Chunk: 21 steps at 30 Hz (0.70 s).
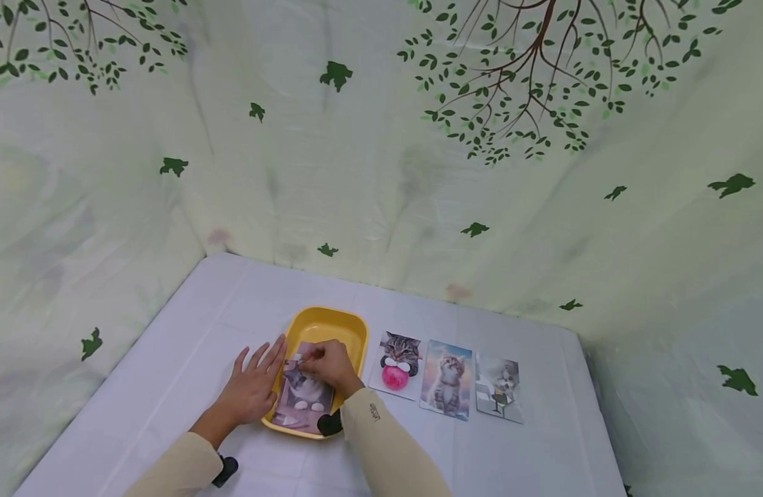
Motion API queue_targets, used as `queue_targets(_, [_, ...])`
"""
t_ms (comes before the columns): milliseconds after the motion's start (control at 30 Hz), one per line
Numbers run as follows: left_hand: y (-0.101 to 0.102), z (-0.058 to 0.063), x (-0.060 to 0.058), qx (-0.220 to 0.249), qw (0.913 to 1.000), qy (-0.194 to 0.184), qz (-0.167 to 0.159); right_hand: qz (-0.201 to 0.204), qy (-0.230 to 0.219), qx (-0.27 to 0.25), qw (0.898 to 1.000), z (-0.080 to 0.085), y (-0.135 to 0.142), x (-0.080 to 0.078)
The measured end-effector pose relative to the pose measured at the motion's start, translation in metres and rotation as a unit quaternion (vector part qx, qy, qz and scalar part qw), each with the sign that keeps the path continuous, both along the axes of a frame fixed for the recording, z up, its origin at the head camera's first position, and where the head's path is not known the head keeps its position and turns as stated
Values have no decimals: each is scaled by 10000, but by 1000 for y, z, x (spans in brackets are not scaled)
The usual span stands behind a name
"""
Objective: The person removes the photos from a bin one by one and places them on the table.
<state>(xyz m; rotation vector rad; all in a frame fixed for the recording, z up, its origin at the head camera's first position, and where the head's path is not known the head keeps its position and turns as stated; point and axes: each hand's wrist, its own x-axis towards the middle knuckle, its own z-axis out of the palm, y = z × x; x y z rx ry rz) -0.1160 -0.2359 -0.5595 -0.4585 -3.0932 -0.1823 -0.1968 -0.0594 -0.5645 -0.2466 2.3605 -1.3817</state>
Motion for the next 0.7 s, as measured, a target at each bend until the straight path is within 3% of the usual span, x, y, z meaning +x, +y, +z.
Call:
queue_targets(433, [2, -1, -1, -134, 9999, -40, 11, 290, 165, -212, 9992, 2, 6, 0])
queue_targets(700, [1, 2, -2, -127, 9998, -182, 19, 385, 402, -152, 9983, 12, 11, -5])
